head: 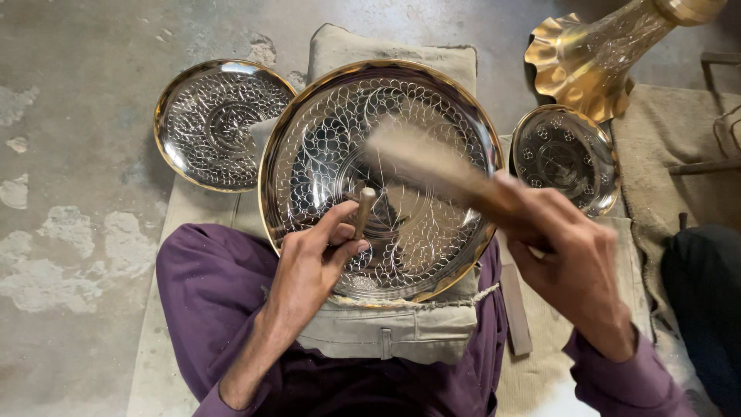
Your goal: The person sits on the floor with a decorative metal plate resting on a lap cushion, holds a punch against the plate's engraved pattern, and strikes the punch with a wooden mallet to emboss the design, repositioning the punch repeatedly across the plate surface.
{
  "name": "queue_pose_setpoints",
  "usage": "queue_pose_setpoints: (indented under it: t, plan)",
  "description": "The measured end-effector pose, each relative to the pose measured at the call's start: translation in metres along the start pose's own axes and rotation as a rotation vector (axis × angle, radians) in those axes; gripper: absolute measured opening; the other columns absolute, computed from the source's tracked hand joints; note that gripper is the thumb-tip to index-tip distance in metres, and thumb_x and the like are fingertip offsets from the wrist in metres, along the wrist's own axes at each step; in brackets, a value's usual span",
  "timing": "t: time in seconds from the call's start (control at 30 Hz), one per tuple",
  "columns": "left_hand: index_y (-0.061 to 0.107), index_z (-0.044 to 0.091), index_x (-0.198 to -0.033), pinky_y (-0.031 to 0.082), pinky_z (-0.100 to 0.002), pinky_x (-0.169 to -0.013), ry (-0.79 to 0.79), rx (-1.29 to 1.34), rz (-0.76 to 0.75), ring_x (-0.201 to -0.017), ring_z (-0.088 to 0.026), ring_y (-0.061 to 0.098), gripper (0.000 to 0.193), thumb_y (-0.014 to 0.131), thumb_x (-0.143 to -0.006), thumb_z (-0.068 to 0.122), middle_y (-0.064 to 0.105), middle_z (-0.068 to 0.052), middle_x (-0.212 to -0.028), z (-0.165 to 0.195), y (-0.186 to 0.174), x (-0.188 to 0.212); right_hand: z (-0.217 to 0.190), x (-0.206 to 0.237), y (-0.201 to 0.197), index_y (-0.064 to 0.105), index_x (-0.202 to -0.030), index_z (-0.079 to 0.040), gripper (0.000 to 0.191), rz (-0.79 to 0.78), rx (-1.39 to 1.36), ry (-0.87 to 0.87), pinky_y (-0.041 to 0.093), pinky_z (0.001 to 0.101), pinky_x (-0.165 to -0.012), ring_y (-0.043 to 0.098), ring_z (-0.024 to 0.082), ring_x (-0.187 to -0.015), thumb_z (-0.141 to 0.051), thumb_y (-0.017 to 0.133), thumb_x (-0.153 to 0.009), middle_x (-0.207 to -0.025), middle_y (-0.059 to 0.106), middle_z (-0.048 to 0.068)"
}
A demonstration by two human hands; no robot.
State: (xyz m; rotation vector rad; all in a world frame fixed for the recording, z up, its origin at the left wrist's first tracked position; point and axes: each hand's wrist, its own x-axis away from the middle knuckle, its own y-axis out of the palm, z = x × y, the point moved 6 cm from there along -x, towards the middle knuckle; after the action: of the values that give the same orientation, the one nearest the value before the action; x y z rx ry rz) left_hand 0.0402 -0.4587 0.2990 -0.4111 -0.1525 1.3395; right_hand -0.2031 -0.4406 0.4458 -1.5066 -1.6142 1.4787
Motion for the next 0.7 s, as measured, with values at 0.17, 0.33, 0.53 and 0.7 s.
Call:
queue_pose_setpoints:
  t: [0.17,0.33,0.53,0.7]
  plan:
    - [0.059,0.014,-0.135,0.066,-0.040,-0.073,0.020,0.000,-0.055,-0.086,-0.021,0.081,0.049,0.074,-0.089,0.015,0.081,-0.013,-0.095,0.007,-0.001,-0.003,0.017,0.015,0.014,0.061,-0.141,-0.018,0.065,-0.133,0.146,0.004,0.062,0.0379,-0.068,0.074,0.022,-0.074,-0.002,0.072,-0.080,-0.107,0.077,0.009]
    - [0.059,0.019,-0.136,0.066,-0.040,-0.062,-0.055,-0.004,-0.220,-0.076,-0.020,0.081,0.046,0.069,-0.092,0.013,0.082,-0.009,-0.100,-0.002,0.009,-0.005,0.038,0.041,0.024,0.059,-0.142,-0.016,0.060,-0.100,0.002,0.100,0.063,0.0316,-0.061,0.074,0.021,-0.073,-0.002,0.072,-0.085,-0.113,0.074,0.013]
    - [0.058,0.015,-0.139,0.069,-0.038,-0.076,0.194,-0.020,-0.154,-0.094,-0.023,0.078,0.042,0.065,-0.098,0.007,0.077,-0.015,-0.111,0.005,-0.001,-0.015,0.046,0.081,0.024,0.057,-0.145,-0.011,0.072,-0.013,-0.023,0.198,0.059,0.0381,-0.078,0.073,0.026,-0.087,0.001,0.072,-0.075,-0.107,0.072,0.017]
    - [0.061,0.017,-0.136,0.069,-0.036,-0.077,0.217,-0.010,-0.412,-0.089,-0.017,0.080,0.048,0.070,-0.088,0.011,0.081,-0.007,-0.104,0.010,-0.004,-0.031,0.040,0.125,0.036,0.042,-0.150,0.000,0.090,0.020,-0.329,0.400,0.056,0.0332,-0.090,0.071,0.024,-0.104,-0.003,0.078,-0.068,-0.117,0.068,0.019]
